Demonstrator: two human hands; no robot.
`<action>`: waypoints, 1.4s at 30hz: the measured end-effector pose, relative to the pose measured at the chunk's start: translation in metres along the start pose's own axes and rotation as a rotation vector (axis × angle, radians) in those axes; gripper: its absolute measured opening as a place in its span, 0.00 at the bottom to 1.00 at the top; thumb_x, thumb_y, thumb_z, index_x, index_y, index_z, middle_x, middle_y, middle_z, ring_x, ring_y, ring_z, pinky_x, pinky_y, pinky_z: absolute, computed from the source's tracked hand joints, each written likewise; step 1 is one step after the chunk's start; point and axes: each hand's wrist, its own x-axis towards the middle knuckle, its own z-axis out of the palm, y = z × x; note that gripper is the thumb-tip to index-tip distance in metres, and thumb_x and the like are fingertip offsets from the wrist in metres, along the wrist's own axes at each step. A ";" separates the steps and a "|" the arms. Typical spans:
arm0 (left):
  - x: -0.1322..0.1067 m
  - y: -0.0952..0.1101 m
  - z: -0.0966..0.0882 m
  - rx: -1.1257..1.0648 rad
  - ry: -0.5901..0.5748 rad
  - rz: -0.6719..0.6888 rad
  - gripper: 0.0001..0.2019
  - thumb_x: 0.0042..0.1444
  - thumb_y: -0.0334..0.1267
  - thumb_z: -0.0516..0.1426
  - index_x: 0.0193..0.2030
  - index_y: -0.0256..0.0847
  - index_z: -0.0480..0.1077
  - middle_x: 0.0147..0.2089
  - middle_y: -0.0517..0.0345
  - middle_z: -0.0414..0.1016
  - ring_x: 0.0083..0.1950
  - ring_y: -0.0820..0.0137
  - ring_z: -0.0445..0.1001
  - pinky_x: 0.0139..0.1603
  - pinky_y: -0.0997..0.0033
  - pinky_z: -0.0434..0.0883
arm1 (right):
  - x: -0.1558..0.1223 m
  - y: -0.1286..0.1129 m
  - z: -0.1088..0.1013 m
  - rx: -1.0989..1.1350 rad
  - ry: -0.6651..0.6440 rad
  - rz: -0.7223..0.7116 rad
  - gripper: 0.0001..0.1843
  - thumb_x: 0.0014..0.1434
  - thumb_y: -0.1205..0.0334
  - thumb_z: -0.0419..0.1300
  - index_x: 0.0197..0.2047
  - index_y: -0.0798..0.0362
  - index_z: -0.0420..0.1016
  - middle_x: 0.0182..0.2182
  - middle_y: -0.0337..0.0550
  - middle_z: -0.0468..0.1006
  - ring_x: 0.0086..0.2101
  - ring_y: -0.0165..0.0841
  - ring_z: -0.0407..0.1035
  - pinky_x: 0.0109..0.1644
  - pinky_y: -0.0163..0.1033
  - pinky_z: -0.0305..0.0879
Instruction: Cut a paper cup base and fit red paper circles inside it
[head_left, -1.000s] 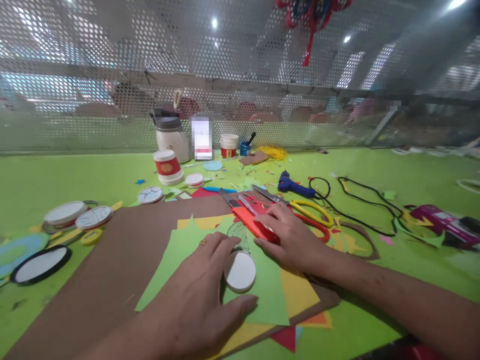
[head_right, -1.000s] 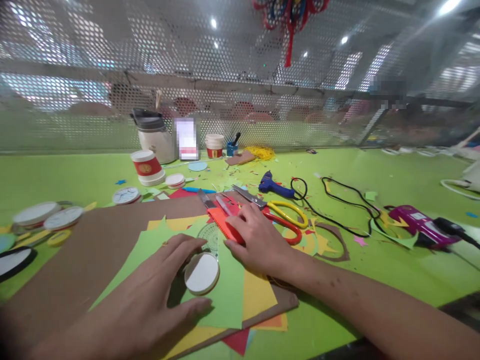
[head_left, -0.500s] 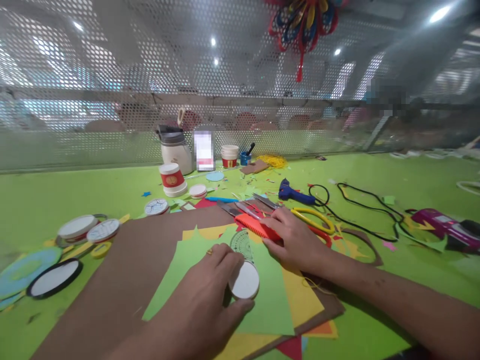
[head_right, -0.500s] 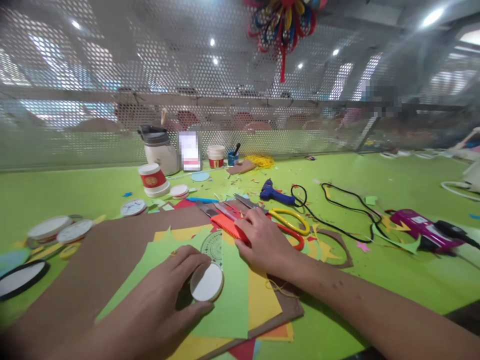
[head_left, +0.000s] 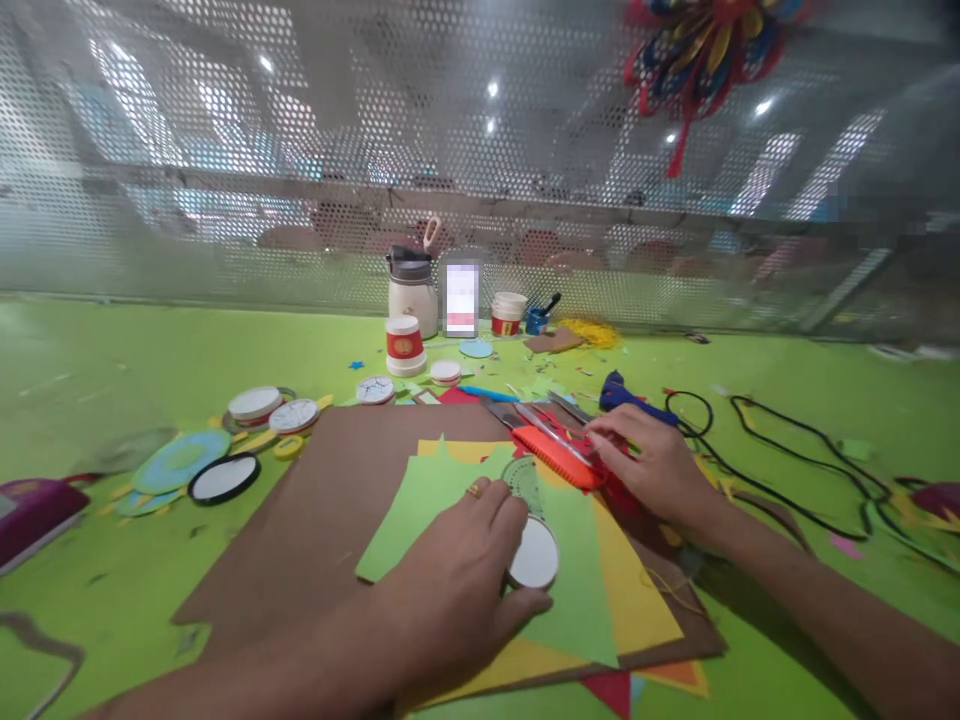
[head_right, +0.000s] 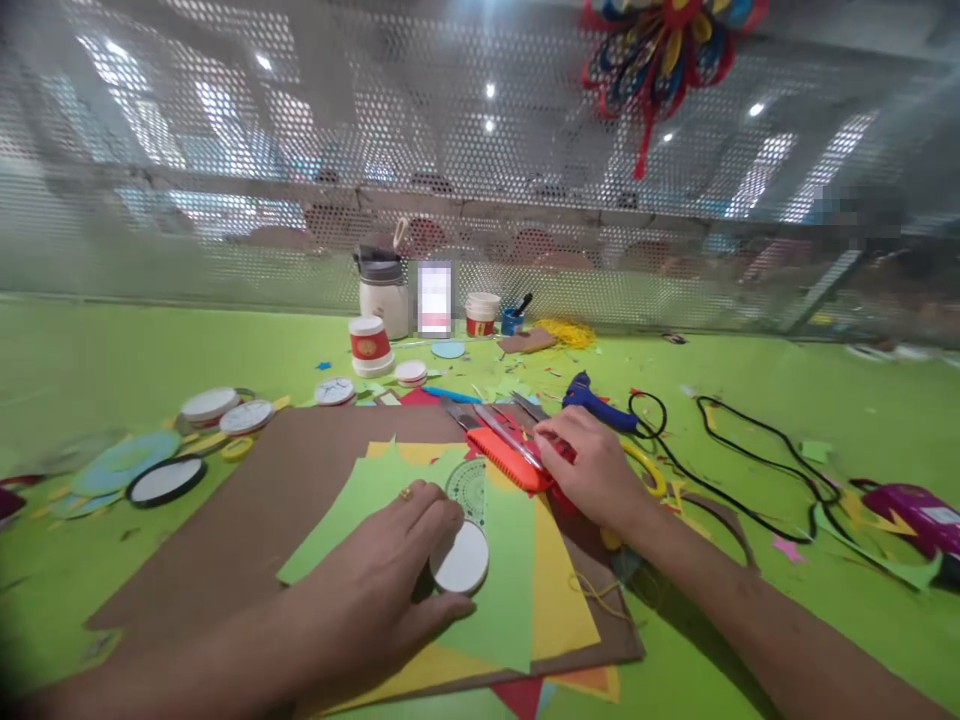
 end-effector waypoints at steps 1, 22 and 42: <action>0.000 0.001 0.001 0.008 0.011 0.004 0.13 0.52 0.40 0.62 0.42 0.41 0.65 0.46 0.50 0.70 0.46 0.58 0.66 0.48 0.56 0.67 | 0.001 -0.004 0.002 -0.001 -0.035 -0.011 0.09 0.63 0.66 0.55 0.38 0.57 0.76 0.33 0.47 0.76 0.34 0.37 0.71 0.39 0.43 0.68; -0.001 0.006 0.017 0.002 0.036 -0.022 0.17 0.55 0.37 0.58 0.51 0.36 0.64 0.56 0.42 0.66 0.58 0.52 0.63 0.59 0.47 0.63 | 0.076 -0.053 0.047 -0.104 -0.634 -0.425 0.11 0.64 0.65 0.58 0.48 0.54 0.77 0.46 0.50 0.76 0.47 0.38 0.66 0.52 0.46 0.63; -0.010 0.015 0.031 0.483 0.033 0.169 0.23 0.60 0.41 0.52 0.58 0.29 0.63 0.49 0.25 0.75 0.49 0.40 0.75 0.45 0.41 0.73 | 0.038 -0.048 0.049 -0.059 -0.504 -0.475 0.19 0.61 0.73 0.56 0.53 0.49 0.76 0.58 0.49 0.69 0.55 0.42 0.59 0.58 0.52 0.58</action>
